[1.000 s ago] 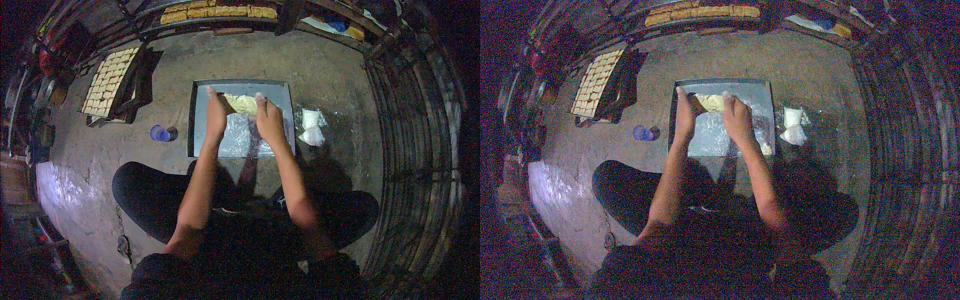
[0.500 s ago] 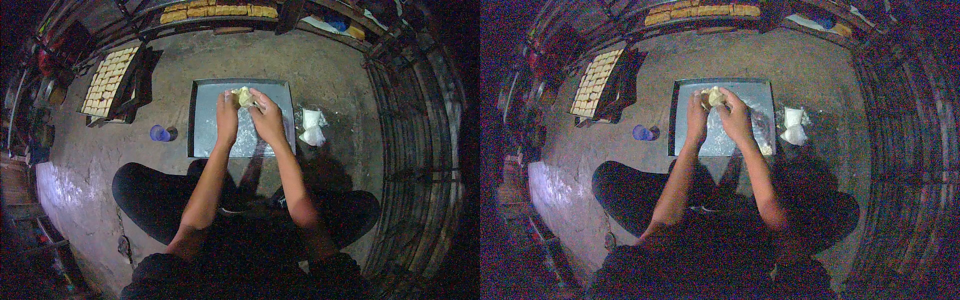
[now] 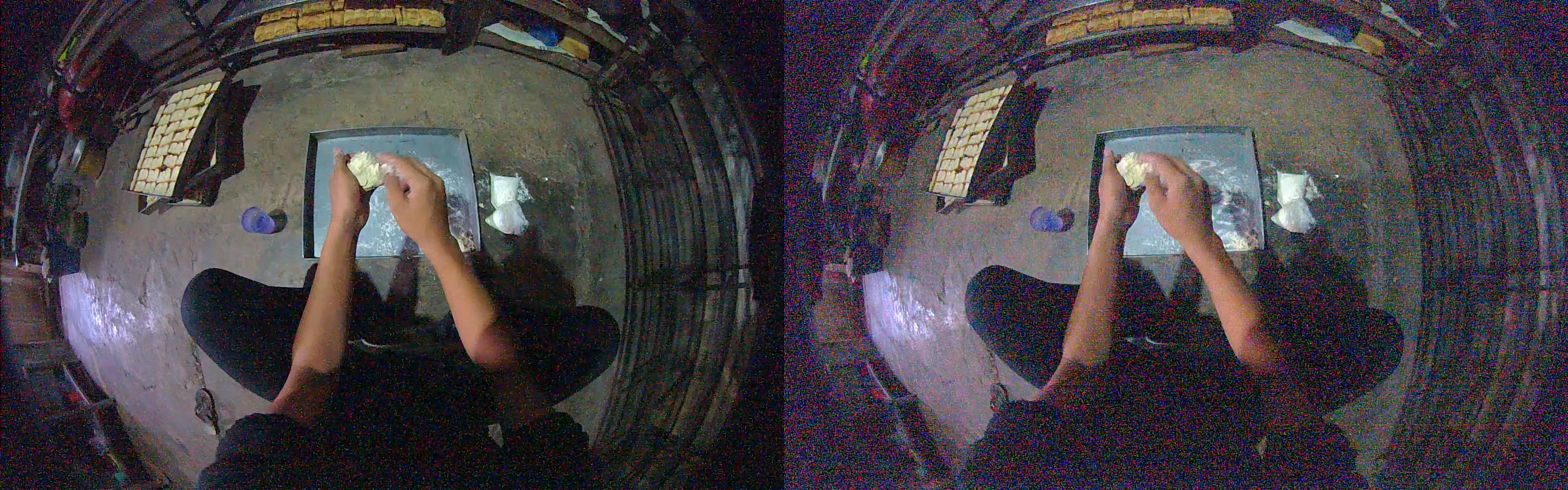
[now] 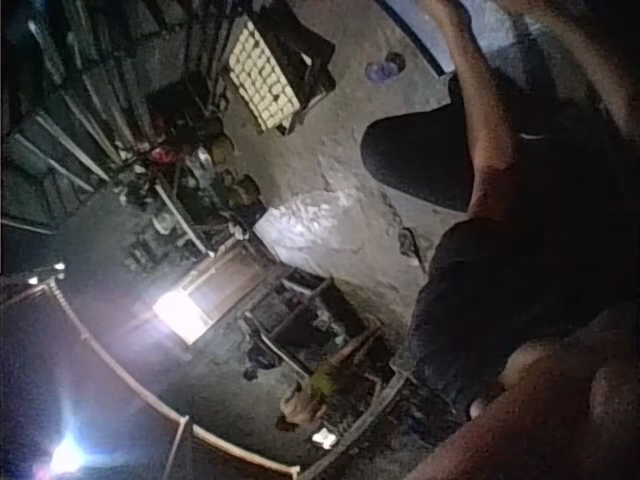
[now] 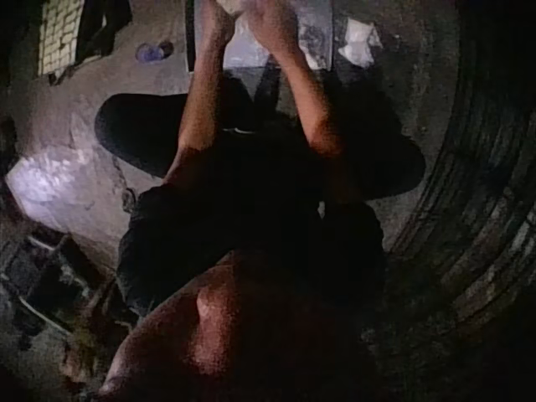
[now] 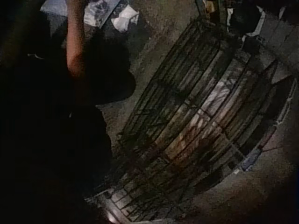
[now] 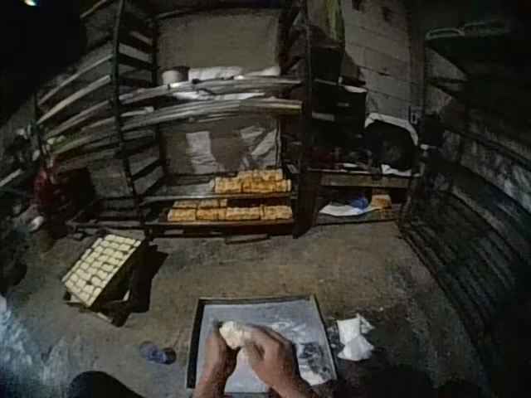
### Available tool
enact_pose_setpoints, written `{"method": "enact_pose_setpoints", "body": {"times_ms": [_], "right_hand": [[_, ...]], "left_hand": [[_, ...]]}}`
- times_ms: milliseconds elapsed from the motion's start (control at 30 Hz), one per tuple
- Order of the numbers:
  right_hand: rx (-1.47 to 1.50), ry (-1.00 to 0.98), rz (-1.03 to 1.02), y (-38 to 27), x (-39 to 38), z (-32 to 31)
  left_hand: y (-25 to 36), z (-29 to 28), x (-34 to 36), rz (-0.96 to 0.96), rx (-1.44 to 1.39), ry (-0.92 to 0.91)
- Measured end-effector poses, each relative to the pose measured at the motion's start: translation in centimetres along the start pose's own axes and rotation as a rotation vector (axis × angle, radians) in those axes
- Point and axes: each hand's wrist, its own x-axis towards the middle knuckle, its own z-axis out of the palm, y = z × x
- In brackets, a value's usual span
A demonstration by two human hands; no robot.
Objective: The person kneads a piece of dough on a metal tray by hand. They sprinkle flour from a plastic bag onto the tray and continue shaping the dough.
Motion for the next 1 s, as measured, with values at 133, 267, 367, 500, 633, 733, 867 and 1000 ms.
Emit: {"method": "enact_pose_setpoints", "body": {"times_ms": [133, 267, 367, 500, 633, 733, 867, 1000], "right_hand": [[0.07, 0.193, 0.097, 0.3, -0.2, 1.5], [0.057, 0.225, 0.102, 0.4, -0.4, 2.3], [0.238, 0.215, 0.189, -0.1, -0.4, 2.4], [0.388, 0.212, 0.191, 1.1, 0.0, 2.3], [0.464, 0.156, 0.172, 1.0, 0.0, 2.1], [0.451, 0.149, 0.098, 0.6, 0.2, 2.2], [0.899, 0.21, 0.217, 0.4, 0.9, 2.3], [0.713, 0.258, 0.306, 0.1, 1.5, 1.3]], "left_hand": [[0.7, 1.8, -1.7, 0.336, 0.45, 0.037], [0.3, 3.2, -2.5, 0.527, 0.466, 0.083], [0.6, 2.9, -2.2, 0.413, 0.281, 0.087], [0.9, 2.4, -1.8, 0.26, -0.02, -0.052], [0.8, 1.9, -1.4, 0.11, -0.18, -0.078], [0.6, 1.3, -1.2, 0.006, -0.381, -0.213], [0.3, 3.8, -1.8, 0.266, 0.263, -0.103], [0.1, 4.7, -2.8, 0.418, 0.462, -0.128]]}}
